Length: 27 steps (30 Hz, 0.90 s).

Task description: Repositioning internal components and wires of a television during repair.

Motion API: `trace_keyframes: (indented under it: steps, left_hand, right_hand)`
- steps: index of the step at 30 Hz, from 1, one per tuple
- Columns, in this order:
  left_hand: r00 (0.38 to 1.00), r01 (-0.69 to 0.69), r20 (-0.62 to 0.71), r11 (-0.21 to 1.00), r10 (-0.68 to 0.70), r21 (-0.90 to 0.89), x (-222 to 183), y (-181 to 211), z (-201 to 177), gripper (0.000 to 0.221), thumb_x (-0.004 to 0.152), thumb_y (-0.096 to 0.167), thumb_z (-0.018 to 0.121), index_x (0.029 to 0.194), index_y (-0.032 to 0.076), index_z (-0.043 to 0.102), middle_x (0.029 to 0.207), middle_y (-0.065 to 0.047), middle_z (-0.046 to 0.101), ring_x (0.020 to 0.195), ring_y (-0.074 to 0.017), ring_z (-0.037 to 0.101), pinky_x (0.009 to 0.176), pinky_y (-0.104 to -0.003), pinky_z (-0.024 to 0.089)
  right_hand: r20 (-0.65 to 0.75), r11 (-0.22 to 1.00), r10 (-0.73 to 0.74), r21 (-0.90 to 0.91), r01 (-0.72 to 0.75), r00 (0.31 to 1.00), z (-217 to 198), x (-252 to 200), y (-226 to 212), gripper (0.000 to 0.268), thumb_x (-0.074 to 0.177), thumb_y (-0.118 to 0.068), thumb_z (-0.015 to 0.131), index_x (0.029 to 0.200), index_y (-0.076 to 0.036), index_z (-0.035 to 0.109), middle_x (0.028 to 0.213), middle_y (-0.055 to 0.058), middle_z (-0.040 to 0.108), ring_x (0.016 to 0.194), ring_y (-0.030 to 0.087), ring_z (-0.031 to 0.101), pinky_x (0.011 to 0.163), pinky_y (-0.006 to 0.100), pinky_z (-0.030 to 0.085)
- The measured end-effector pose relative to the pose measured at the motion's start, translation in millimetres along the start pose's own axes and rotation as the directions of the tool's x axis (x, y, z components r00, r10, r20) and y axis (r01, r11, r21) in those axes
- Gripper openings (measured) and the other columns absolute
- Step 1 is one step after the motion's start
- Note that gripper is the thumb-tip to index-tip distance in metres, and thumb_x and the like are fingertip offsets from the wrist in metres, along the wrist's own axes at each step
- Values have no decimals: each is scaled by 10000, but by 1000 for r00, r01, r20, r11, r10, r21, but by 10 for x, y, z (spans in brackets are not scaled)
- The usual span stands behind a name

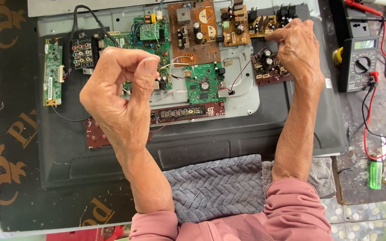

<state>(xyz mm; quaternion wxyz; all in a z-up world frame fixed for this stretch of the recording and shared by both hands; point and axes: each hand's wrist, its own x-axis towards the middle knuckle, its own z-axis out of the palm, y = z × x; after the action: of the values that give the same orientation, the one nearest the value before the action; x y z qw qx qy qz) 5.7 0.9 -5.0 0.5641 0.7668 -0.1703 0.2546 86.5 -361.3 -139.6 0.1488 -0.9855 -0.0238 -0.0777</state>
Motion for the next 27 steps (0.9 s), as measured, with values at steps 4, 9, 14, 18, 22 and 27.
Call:
trace_keyframes:
  steps: [4,9,14,18,22,27]
  left_hand:
    - [1000,2,0,1000,-2,4,-2,3,-4,210,1103,222,614,1017,32,638,941,-68,625,821,-174,565,759,-306,505]
    - [1000,-9,0,1000,9,16,10,3,-9,211,1096,209,618,1000,22,646,931,-74,641,803,-177,594,740,-294,514]
    - [1000,-7,10,1000,7,-8,22,18,-5,211,1103,185,604,988,11,640,912,-87,635,775,-179,590,725,-294,508]
    - [1000,-17,9,1000,17,6,30,28,-13,220,1100,188,606,968,15,640,888,-80,624,745,-169,557,710,-290,475]
    - [1000,-19,5,1000,19,-7,34,21,-26,212,1095,180,612,965,15,640,881,-74,617,761,-164,545,713,-283,473]
    - [999,-44,-3,999,44,-23,40,44,-70,198,1086,162,614,954,15,634,882,-80,625,757,-175,556,705,-292,488]
  right_hand:
    - [5,1000,-9,-8,9,1000,18,2,18,417,1083,50,475,1265,-108,815,1029,134,562,1001,344,465,715,480,518]
    - [-19,999,-36,-29,36,999,92,19,92,362,1101,-10,508,1249,-126,818,1042,155,588,1021,376,492,687,521,518]
    - [-86,998,-50,20,52,995,111,31,20,356,1036,22,535,1199,-91,830,1017,143,578,984,365,489,728,504,500]
    - [-107,999,-26,28,30,994,110,37,-40,327,1065,16,551,1162,-109,837,1015,119,594,982,330,495,728,461,494]
    - [-126,1000,-29,8,30,992,136,68,-31,321,1026,34,584,1124,-121,848,984,97,592,974,314,496,685,451,486]
    - [-76,1000,7,-27,-9,997,118,91,-77,145,1059,-167,724,1138,-113,833,1015,118,634,974,304,510,764,438,490]
